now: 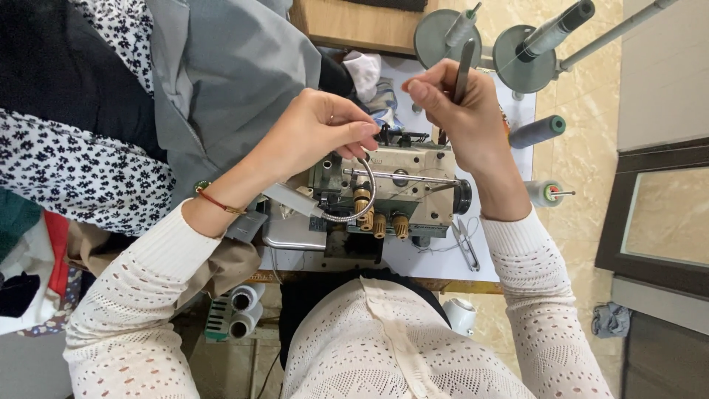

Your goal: The person threads and adjusts components on an industrial sewing machine using a pair of tweezers.

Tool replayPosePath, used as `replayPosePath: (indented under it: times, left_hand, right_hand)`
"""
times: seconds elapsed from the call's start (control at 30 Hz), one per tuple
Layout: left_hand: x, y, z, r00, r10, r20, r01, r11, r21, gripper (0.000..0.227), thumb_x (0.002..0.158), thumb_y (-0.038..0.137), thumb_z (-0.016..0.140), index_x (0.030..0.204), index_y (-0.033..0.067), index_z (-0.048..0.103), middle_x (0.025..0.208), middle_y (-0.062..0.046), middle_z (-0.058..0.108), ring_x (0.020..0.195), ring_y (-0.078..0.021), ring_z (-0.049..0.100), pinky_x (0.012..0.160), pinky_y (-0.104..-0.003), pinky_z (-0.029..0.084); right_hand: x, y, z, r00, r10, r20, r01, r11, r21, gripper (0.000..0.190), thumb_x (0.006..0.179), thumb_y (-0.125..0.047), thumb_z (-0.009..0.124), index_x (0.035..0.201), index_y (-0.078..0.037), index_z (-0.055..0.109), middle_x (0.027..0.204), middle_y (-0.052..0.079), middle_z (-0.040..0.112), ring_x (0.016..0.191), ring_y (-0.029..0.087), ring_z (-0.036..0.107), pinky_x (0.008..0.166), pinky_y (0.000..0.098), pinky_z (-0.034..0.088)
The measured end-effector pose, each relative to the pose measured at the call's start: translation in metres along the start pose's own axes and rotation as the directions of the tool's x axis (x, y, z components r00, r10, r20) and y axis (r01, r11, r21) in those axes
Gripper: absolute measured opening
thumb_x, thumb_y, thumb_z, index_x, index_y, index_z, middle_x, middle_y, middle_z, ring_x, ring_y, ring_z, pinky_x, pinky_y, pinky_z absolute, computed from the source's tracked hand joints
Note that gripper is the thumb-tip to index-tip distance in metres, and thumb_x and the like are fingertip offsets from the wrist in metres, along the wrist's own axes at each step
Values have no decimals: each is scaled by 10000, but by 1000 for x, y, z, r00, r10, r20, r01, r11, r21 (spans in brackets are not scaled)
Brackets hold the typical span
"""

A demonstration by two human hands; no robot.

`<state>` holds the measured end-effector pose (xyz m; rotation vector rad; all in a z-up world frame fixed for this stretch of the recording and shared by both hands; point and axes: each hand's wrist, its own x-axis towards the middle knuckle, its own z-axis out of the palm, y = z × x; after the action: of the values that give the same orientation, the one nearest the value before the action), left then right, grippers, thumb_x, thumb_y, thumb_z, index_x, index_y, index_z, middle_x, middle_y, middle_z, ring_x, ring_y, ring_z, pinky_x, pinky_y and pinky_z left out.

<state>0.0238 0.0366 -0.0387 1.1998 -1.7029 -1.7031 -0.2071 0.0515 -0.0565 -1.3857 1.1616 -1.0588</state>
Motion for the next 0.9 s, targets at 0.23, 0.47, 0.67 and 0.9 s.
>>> replayPosePath:
  times: [0.23,0.47,0.67,0.9]
  left_hand:
    - [11,-13,-8,995,-96,-27,88,970,-227,201,928,241,707,1018,87,799,930,-67,820,635,-40,630,618,-164,525]
    - [19,-20,-11,991,-132,-8,109,857,-504,248,880,208,749,1048,30,785,962,-141,805,703,-114,666,701,-212,599]
    - [31,-41,0,997,-74,-35,38,799,-600,255,933,251,750,1115,73,763,967,-115,807,702,-42,722,681,-156,592]
    - [32,-46,6,997,-60,-42,12,700,-714,265,963,248,734,1154,67,762,999,-125,800,685,-13,634,702,-148,548]
  right_hand:
    - [-23,-38,12,988,-131,-83,107,962,-251,580,1101,-463,283,1208,-32,654,905,4,354,802,128,404,732,281,358]
    - [-78,-28,-5,953,-264,-146,224,944,-243,354,1109,-79,289,1137,4,631,650,29,444,522,93,378,480,220,304]
    - [-85,-14,-1,975,-220,-40,210,963,-166,188,1026,-89,582,1019,53,705,977,219,667,832,296,752,816,427,641]
    - [-77,14,30,929,-272,-252,273,962,-33,198,975,4,674,1143,58,585,1014,223,720,879,286,767,846,384,651]
